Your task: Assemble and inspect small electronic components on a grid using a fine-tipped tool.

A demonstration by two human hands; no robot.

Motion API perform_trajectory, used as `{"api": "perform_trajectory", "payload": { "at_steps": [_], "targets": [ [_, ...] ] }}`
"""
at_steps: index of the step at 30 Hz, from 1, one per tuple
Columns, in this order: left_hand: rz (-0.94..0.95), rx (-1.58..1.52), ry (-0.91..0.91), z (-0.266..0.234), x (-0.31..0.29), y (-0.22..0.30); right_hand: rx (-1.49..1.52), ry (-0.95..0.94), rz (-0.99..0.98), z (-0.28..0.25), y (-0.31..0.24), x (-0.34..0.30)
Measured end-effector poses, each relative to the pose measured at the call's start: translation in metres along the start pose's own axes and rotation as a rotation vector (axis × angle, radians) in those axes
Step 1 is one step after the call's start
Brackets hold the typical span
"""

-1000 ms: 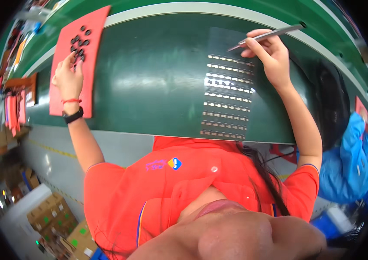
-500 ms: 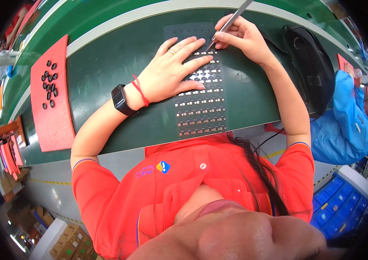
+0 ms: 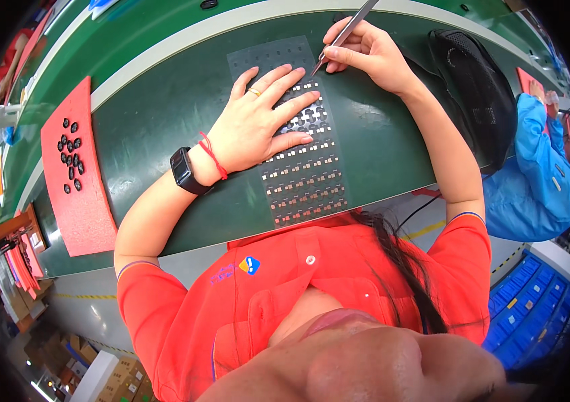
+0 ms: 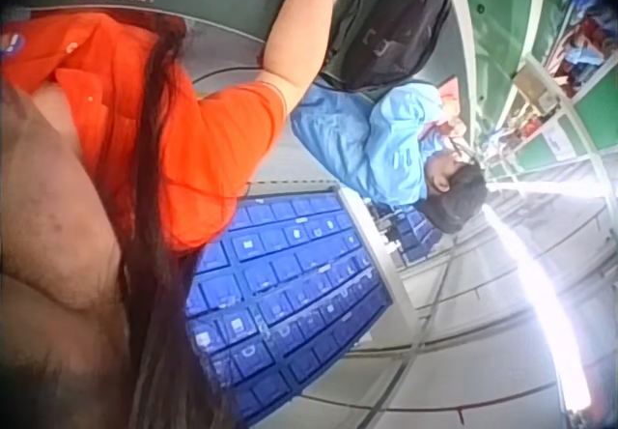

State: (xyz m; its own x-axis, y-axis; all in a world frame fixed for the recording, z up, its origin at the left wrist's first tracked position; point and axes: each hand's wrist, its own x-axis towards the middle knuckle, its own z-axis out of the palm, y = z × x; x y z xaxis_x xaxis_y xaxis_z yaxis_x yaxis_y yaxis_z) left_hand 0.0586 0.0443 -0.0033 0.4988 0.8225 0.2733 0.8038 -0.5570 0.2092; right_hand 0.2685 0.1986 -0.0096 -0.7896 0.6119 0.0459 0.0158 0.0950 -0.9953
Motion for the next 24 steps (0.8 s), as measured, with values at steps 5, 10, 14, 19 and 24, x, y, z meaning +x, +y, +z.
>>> {"api": "perform_trajectory", "payload": {
  "at_steps": [5,10,14,19,24],
  "targets": [
    [0.005,0.001,-0.007,0.0009,-0.0006,-0.0002,-0.006,-0.02,-0.005,-0.001,0.0019,0.0007],
    [-0.001,0.0,-0.011,0.0015,-0.0003,0.0008,-0.017,-0.026,-0.012,-0.0022,0.0027,0.0004],
    [-0.011,-0.003,-0.009,0.0017,-0.0002,0.0001,-0.011,-0.028,-0.02,-0.0021,0.0015,0.001],
    [-0.002,-0.005,-0.002,0.0003,0.0004,0.0009,-0.015,-0.025,-0.011,-0.0015,0.0004,0.0001],
    [-0.003,0.0,-0.003,0.0022,0.0001,0.0002,-0.02,-0.007,0.007,0.0008,0.0016,0.0004]
  ]
}}
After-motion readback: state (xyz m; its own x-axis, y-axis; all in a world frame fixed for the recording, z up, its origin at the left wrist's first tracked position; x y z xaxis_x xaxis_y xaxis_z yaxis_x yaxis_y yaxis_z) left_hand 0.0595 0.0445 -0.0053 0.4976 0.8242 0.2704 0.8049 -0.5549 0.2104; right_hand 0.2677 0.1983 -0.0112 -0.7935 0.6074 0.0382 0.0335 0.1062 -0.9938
